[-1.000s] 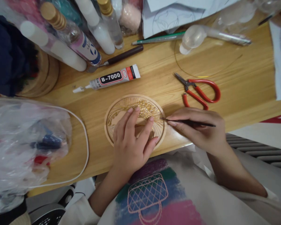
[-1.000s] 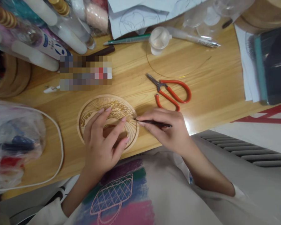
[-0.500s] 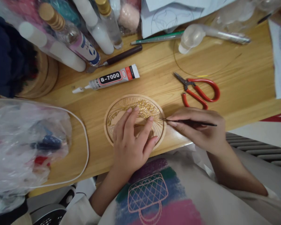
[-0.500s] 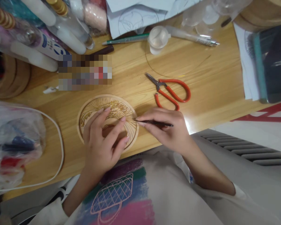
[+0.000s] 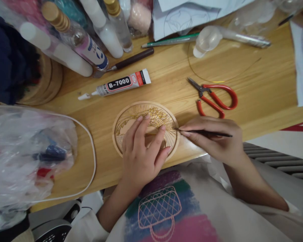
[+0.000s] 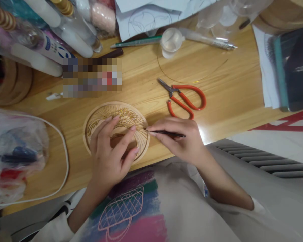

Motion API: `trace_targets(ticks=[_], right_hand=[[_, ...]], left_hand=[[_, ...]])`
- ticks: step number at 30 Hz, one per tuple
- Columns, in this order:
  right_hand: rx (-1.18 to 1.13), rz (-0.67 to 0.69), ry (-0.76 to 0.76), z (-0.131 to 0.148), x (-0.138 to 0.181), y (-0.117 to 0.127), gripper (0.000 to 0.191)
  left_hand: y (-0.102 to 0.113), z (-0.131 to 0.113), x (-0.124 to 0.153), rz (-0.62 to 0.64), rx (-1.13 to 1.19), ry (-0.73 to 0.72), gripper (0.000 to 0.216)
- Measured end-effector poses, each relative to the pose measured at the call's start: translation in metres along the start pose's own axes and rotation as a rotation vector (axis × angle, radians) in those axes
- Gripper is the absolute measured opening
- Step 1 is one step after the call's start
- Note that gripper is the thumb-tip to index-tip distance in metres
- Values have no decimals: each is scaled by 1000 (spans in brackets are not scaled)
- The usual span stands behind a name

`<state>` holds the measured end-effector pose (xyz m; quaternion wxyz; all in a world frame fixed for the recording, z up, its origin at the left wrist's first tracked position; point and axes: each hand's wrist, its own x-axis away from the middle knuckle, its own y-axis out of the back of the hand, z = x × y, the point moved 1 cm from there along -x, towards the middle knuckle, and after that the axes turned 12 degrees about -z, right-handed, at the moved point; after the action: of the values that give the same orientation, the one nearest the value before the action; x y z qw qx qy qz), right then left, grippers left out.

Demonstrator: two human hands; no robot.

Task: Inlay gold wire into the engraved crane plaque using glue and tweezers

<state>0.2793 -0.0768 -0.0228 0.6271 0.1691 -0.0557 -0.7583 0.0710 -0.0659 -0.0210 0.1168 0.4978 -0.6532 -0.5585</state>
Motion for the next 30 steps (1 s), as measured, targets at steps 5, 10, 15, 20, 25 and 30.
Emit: trace_targets(ticks=[5,10,15,20,25,30], right_hand=[[-6,6,-3,0,0,0,16],[-6,15,4,0,0,0,18],[-17,14,13,-1,0,0,18],[-22,9,4,-1,1,0,20],[-13,-4,-16,0,2,2,22],[8,11,12,-1,2,2,20]], left_hand=[[0,0,1,8,3,13,37],[0,0,1,0,-1,3,36],[0,0,0,1,-6,-8,36],[0,0,-1,-6,-1,-8,36],[0,0,-1,-7,4,-12,37],[-1,0,0,17,-17,-10,38]])
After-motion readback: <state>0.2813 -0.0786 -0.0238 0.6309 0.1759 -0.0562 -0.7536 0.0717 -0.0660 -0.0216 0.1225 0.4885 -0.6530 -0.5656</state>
